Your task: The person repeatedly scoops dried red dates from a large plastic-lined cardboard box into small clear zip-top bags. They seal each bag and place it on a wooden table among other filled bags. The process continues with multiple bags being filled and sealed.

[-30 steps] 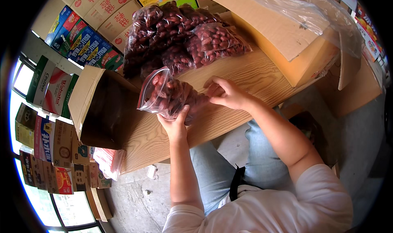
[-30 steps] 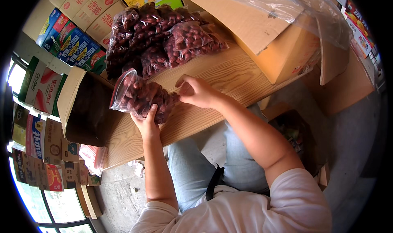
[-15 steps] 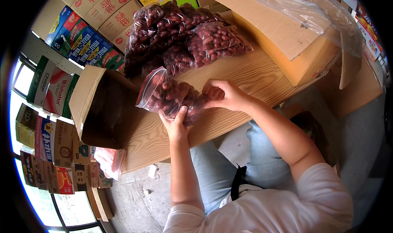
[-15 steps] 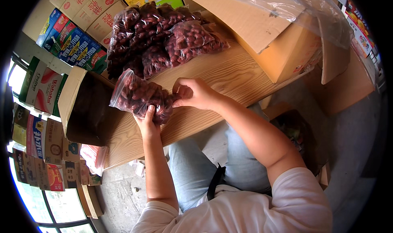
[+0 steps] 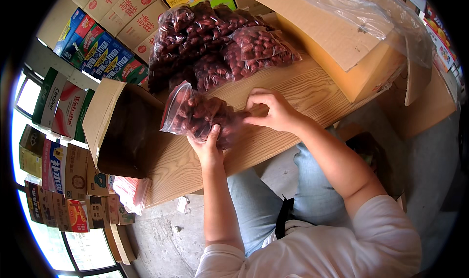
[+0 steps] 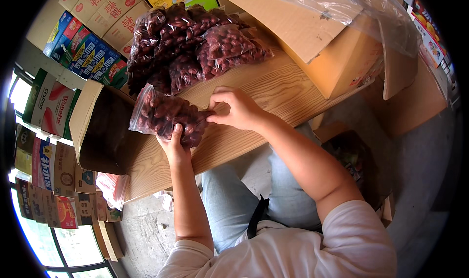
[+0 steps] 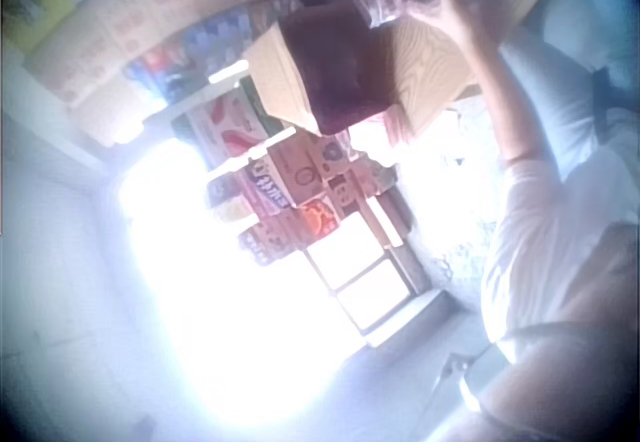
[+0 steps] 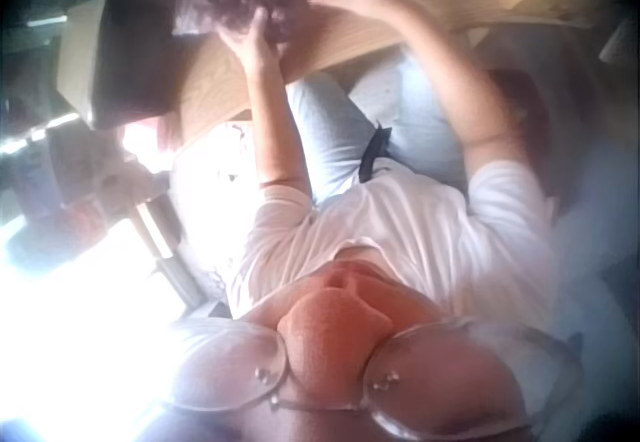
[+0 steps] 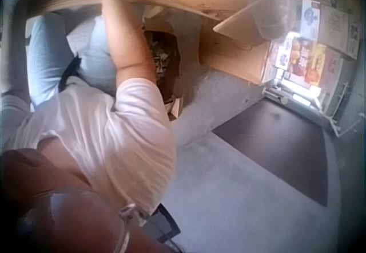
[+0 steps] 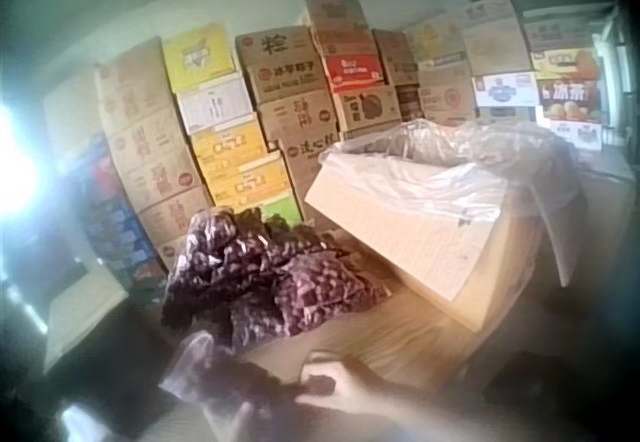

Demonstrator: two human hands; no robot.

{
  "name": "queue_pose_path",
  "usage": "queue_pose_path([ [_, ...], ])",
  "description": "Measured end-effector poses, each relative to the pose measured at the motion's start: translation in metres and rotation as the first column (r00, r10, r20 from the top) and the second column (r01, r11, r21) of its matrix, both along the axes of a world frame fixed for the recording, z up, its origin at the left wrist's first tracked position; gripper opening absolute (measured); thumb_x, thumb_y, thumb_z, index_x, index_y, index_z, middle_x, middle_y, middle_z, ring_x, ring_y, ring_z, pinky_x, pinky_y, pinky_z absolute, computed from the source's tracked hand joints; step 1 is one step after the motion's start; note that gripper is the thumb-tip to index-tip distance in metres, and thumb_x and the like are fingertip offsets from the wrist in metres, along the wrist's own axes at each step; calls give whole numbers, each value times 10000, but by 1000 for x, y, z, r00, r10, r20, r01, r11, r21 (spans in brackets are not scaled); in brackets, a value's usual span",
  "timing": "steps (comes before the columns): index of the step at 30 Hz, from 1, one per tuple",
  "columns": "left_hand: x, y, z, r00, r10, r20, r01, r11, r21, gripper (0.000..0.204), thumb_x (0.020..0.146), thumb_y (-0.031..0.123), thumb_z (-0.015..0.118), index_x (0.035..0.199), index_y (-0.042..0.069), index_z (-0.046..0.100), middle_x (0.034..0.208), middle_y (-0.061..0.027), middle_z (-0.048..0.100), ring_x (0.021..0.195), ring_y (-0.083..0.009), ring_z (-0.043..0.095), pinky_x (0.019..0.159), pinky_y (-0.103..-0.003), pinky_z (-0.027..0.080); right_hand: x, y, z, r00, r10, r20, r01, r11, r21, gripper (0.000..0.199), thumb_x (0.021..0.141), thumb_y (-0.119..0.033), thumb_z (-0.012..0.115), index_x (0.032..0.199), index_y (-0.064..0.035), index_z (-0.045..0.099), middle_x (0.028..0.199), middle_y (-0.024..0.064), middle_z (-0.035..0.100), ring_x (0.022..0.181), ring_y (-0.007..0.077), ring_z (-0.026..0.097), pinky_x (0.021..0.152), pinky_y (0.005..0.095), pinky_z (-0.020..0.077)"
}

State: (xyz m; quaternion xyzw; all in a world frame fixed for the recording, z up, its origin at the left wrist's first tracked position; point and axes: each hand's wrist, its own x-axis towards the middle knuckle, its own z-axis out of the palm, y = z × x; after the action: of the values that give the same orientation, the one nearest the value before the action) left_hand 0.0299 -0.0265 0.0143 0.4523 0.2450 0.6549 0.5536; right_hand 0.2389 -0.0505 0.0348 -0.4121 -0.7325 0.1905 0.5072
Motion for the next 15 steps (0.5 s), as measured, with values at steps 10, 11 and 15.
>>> queue_pose_path([
  [10, -4, 3, -6, 1000, -1, 6, 1, 1000, -2, 751, 697, -37, 745, 1327, 28, 341, 1235, -111, 486, 1128, -241, 511, 996, -384, 418, -3, -2, -6, 965, 18, -263, -141, 878, -457, 294, 788, -163, 760, 994, -53, 581, 803, -6, 610, 759, 74, 574, 689, 227, 469],
  [11, -4, 3, -6, 1000, -10, -7, 10, 1000, 10, 749, 698, -35, 745, 1326, 27, 341, 1233, -112, 486, 1125, -240, 512, 995, -384, 419, -3, 0, -8, 959, 31, -281, -168, 862, -478, 313, 788, -166, 760, 1015, -52, 578, 794, -6, 607, 761, 72, 573, 690, 226, 468],
  [15, 2, -2, 0, 1000, -23, -7, 23, 1000, -3, 737, 703, -21, 749, 1318, 27, 345, 1222, -115, 490, 1118, -236, 516, 986, -383, 423, -6, -3, -7, 923, 52, -380, -247, 838, -486, 346, 788, -163, 762, 1060, -51, 579, 782, -14, 602, 768, 63, 567, 695, 216, 460],
])
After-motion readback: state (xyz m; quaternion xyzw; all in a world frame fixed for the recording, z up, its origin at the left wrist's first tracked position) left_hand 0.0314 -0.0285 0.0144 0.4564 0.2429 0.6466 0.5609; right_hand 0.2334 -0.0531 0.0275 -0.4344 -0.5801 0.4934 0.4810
